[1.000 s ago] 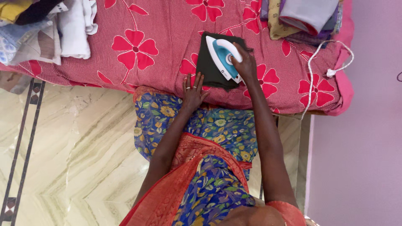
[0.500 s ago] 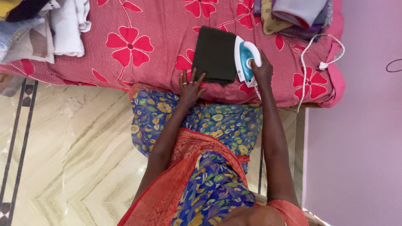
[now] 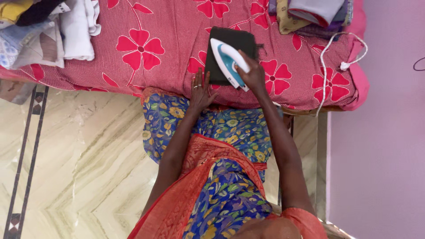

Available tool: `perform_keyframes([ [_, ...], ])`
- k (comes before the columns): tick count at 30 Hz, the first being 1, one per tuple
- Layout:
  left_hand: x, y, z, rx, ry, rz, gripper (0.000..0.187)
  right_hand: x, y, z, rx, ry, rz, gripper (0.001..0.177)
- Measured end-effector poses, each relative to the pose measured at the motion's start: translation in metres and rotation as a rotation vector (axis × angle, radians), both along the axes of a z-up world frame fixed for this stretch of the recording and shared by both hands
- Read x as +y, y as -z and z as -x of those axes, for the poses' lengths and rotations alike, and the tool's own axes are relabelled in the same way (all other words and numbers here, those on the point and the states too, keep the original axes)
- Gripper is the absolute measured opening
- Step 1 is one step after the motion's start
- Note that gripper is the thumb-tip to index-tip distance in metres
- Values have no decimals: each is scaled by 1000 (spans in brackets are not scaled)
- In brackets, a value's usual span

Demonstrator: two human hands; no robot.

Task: The person irons a purple polka-dotted cloth and a dark green cloth on a floral-patterned ironing board. They use a handheld electric iron to smooth each item, folding them after ironing.

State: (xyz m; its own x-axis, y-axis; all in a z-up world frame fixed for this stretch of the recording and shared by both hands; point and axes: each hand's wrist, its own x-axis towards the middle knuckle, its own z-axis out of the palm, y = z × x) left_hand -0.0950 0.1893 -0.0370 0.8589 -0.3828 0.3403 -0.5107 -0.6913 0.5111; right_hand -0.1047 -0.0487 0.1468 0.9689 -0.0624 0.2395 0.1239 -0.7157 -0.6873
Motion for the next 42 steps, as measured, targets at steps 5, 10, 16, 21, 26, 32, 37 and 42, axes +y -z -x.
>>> perform_keyframes([
  [5, -5, 10, -3, 22, -14, -218, 108, -6, 17, 12, 18, -205, -73, 62],
  [10, -7, 7, -2, -21, -6, -241, 104, -48, 16, 23, 169, -92, -55, 60],
  [16, -7, -8, 9, 27, -8, -221, 100, -91, 22, 9, 24, 78, 13, 60],
  [21, -5, -11, 7, 4, 0, -188, 99, -65, -5, 14, -78, 40, 94, 60],
  [26, -6, -7, 7, 9, -3, -178, 100, -30, -5, 6, -82, -144, 106, 60],
  [32, -5, -9, 6, 6, -8, -196, 99, -19, 16, -41, -47, -174, 99, 63],
  [37, -6, -15, 9, -6, -16, -184, 99, -34, 30, -73, -59, -13, 119, 62],
  [42, -6, -14, 9, 16, -9, -217, 103, -57, 49, -82, -137, 112, 80, 61],
])
